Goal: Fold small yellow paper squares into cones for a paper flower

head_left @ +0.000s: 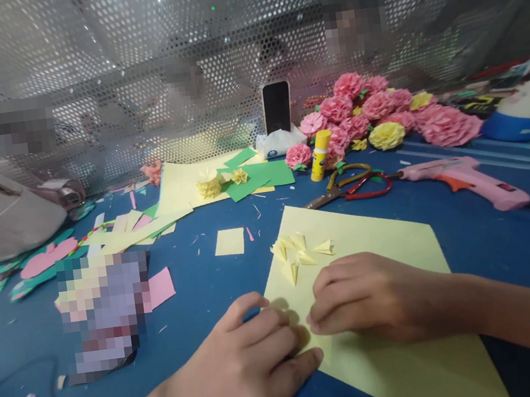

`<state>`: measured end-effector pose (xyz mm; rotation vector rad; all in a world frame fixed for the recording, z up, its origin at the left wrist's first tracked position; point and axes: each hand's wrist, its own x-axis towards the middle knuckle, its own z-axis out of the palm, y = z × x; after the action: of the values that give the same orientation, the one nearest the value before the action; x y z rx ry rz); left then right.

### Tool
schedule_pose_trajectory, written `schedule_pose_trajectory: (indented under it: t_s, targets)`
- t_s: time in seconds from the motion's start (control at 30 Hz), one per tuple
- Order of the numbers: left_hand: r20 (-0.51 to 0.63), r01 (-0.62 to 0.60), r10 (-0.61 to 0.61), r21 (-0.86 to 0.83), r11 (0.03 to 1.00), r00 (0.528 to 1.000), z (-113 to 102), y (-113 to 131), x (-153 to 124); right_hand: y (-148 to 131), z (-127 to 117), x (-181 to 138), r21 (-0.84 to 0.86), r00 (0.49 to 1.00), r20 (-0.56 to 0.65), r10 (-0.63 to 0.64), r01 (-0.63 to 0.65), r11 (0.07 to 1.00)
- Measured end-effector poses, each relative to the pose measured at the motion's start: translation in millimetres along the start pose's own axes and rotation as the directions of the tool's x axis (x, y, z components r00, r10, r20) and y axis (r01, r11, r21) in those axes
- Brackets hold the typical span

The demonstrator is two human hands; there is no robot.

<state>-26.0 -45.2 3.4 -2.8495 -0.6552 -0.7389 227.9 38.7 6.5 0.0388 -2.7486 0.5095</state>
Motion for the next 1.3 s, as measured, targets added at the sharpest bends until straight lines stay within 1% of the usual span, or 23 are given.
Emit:
schedule_pose_trajectory:
  t_s: [0.13, 0.23, 0.3, 0.4, 0.5, 0.57, 0.63, 0.7, 0.8, 0.87, 0.93, 1.0, 1.1, 1.23, 1.3]
  targets:
    - [0.029, -0.012, 0.013, -0.015, 1.000, 0.999, -3, -3, 2, -7, -1, 2, -0.117, 0.997, 0.014, 0.080, -0.078, 0.990]
    - [0.015, -0.059, 0.060, -0.015, 0.998, 0.998, -10, -8, 1, -11, -8, 3, -0.160, 0.991, 0.023, 0.134, -0.129, 0.979]
    - [0.013, -0.099, 0.099, -0.007, 0.995, 0.995, -15, -11, 1, -12, -16, 4, -0.181, 0.988, 0.050, 0.146, -0.135, 0.974]
    - [0.021, -0.116, 0.116, -0.008, 0.993, 0.993, -21, -14, -2, -15, -30, 4, -0.203, 0.983, 0.111, 0.147, -0.122, 0.971]
    - [-0.012, -0.113, 0.113, -0.035, 0.993, 0.994, -19, -17, -5, -15, -31, 2, -0.230, 0.980, 0.136, 0.144, -0.110, 0.967]
    - [-0.086, -0.093, 0.090, -0.034, 0.995, 0.992, -14, -18, -7, -14, -23, 0, -0.267, 0.986, 0.098, 0.131, -0.101, 0.958]
    - [-0.150, -0.051, 0.049, -0.009, 0.999, 0.987, -9, -17, -8, -11, -12, -1, -0.347, 0.994, -0.016, 0.106, -0.105, 0.932]
    - [-0.195, -0.003, 0.005, 0.012, 1.000, 0.981, -5, -14, -7, -10, -3, 0, -0.384, 0.992, -0.048, 0.114, -0.124, 0.915]
    - [-0.247, 0.049, -0.040, 0.031, 0.998, 0.968, -3, -6, -2, -10, 6, 5, -0.390, 0.985, -0.112, 0.133, -0.167, 0.905]
    - [-0.239, 0.077, -0.065, 0.043, 0.996, 0.969, -2, -1, 1, -13, 8, 8, -0.370, 0.971, -0.167, 0.168, -0.220, 0.903]
    - [-0.187, 0.108, -0.096, 0.055, 0.993, 0.978, -1, 3, 4, -15, 10, 9, -0.321, 0.953, -0.206, 0.220, -0.279, 0.905]
    - [-0.139, 0.134, -0.124, 0.067, 0.989, 0.982, 2, 5, 5, -17, 11, 8, -0.253, 0.933, -0.219, 0.284, -0.336, 0.907]
    - [-0.123, 0.131, -0.119, 0.087, 0.988, 0.985, 5, 5, 4, -17, 12, 7, -0.132, 0.913, -0.199, 0.357, -0.386, 0.913]
    - [-0.129, 0.095, -0.081, 0.109, 0.989, 0.988, 6, 5, 1, -15, 9, 6, 0.054, 0.923, -0.153, 0.354, -0.350, 0.935]
    - [-0.133, 0.085, -0.069, 0.113, 0.990, 0.989, 6, 5, 0, -14, 7, 6, 0.124, 0.924, -0.137, 0.357, -0.341, 0.932]
